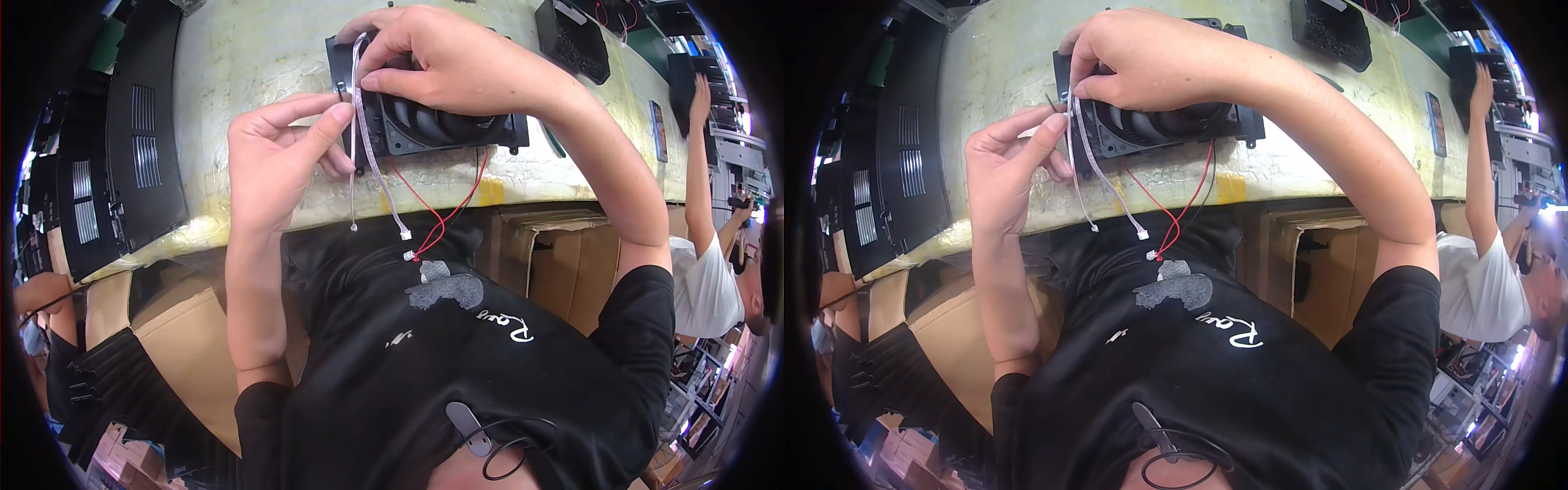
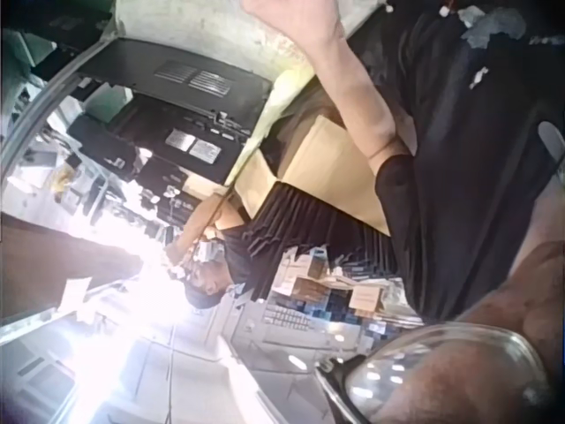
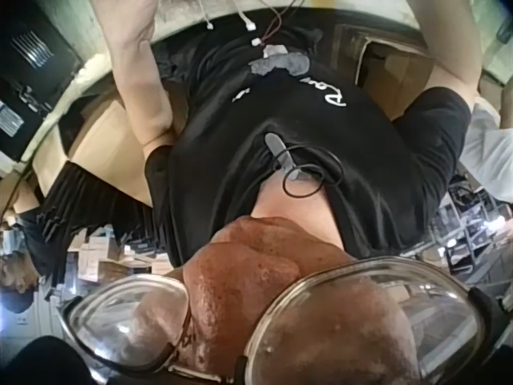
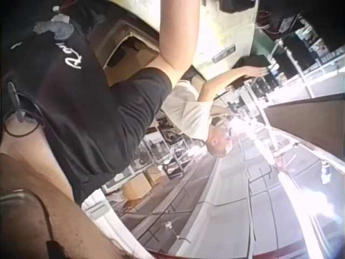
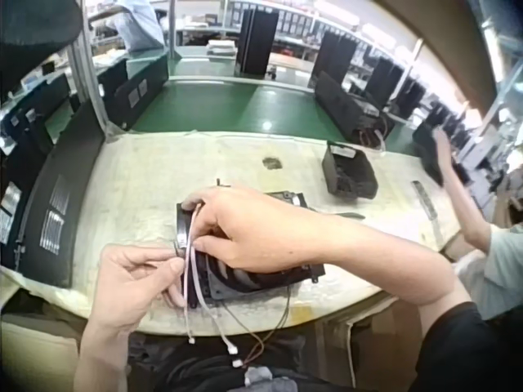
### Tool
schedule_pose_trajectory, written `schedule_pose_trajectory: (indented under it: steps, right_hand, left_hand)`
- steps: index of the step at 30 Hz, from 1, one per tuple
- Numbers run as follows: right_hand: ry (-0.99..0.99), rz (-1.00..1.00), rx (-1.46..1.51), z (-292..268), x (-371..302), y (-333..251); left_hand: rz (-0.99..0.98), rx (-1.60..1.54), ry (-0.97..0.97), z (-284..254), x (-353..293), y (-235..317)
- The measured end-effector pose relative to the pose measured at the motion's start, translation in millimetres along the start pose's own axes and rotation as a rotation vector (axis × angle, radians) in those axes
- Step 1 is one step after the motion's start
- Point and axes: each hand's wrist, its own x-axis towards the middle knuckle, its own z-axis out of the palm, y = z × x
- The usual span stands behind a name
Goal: Assembling internal cooling fans and wiring into plastic electronic housings on an industrial assembly line.
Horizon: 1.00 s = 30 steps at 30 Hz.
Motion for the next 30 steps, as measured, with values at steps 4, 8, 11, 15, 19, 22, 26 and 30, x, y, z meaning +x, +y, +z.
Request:
schedule_pose_trajectory:
  steps: [4, 8, 11, 15, 19, 22, 26, 30]
  right_hand:
    - [-0.070, 0.060, 0.290, -2.7, 3.3, 3.1]
    - [-0.098, 0.050, 0.258, -4.1, 5.2, 4.4]
    - [-0.133, 0.097, 0.309, -6.2, 7.0, 2.9]
    - [-0.154, 0.103, 0.291, -4.4, 7.0, 4.8]
    - [-0.146, 0.121, 0.291, -5.0, 7.1, 3.3]
    - [-0.156, 0.141, 0.305, -6.4, 7.4, 3.6]
    - [-0.167, 0.156, 0.311, -8.8, 7.3, 0.6]
    - [-0.156, 0.136, 0.315, -5.5, 6.2, 2.9]
  left_hand:
    - [-0.049, -0.029, -0.003, -3.6, 1.7, -3.9]
    - [-0.011, -0.014, -0.048, -7.2, 6.1, 0.1]
    - [-0.021, 0.030, -0.102, -11.6, 11.6, 4.5]
    - [-0.085, 0.080, -0.179, -12.9, 19.9, 7.3]
    - [-0.095, 0.049, -0.184, -13.7, 21.5, 6.7]
    - [-0.110, 0.002, -0.167, -13.0, 21.2, 5.5]
    - [-0.101, 0.006, -0.177, -13.2, 21.4, 6.3]
    - [-0.107, -0.001, -0.182, -13.8, 22.3, 4.9]
